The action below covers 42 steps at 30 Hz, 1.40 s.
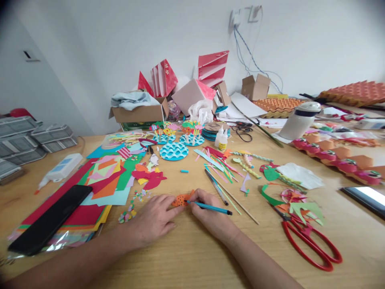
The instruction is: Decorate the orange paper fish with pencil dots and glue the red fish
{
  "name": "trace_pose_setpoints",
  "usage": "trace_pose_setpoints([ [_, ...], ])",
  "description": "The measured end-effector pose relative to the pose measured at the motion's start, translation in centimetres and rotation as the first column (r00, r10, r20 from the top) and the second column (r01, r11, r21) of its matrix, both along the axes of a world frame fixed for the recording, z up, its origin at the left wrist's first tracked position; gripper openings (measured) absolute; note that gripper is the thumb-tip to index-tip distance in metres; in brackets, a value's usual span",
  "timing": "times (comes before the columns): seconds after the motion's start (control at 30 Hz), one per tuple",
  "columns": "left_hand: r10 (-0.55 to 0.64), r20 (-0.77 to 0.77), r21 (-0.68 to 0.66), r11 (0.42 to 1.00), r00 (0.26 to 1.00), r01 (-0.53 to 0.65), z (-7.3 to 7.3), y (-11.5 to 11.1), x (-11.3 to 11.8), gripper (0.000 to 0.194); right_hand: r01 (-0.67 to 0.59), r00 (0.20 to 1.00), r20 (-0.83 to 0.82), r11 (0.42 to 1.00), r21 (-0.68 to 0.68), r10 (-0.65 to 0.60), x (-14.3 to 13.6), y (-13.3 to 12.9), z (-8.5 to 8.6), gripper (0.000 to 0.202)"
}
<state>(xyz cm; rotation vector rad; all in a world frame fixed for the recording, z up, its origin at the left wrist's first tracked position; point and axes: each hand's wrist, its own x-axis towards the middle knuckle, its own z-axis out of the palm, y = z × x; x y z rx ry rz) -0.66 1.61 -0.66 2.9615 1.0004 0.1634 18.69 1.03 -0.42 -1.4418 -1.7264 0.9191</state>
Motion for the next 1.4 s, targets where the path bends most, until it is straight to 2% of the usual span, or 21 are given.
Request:
trace_pose_setpoints([
  [0.2, -0.002, -0.005, -0.002, 1.000, 1.000, 0.002, 0.43, -0.13, 0.17, 0.038, 0.015, 1.000, -0.003, 1.000, -0.021, -0.015, -0.11, -0.03, 0.18, 0.006],
  [0.4, 0.009, -0.003, -0.013, 1.000, 1.000, -0.009, 0.22, -0.11, 0.17, 0.040, 0.007, 1.000, 0.006, 1.000, -0.030, -0.007, -0.17, -0.15, 0.41, 0.006],
  [0.7, 0.009, -0.006, -0.008, 1.000, 1.000, -0.009, 0.28, -0.09, 0.16, 0.038, -0.009, 1.000, -0.011, 1.000, -0.015, 0.009, -0.03, -0.03, -0.17, 0.007],
  [1.4, 0.011, -0.006, 0.003, 1.000, 1.000, -0.011, 0.40, -0.21, 0.23, 0.035, -0.023, 1.000, 0.003, 1.000, -0.012, 0.023, 0.10, -0.08, -0.24, 0.008],
])
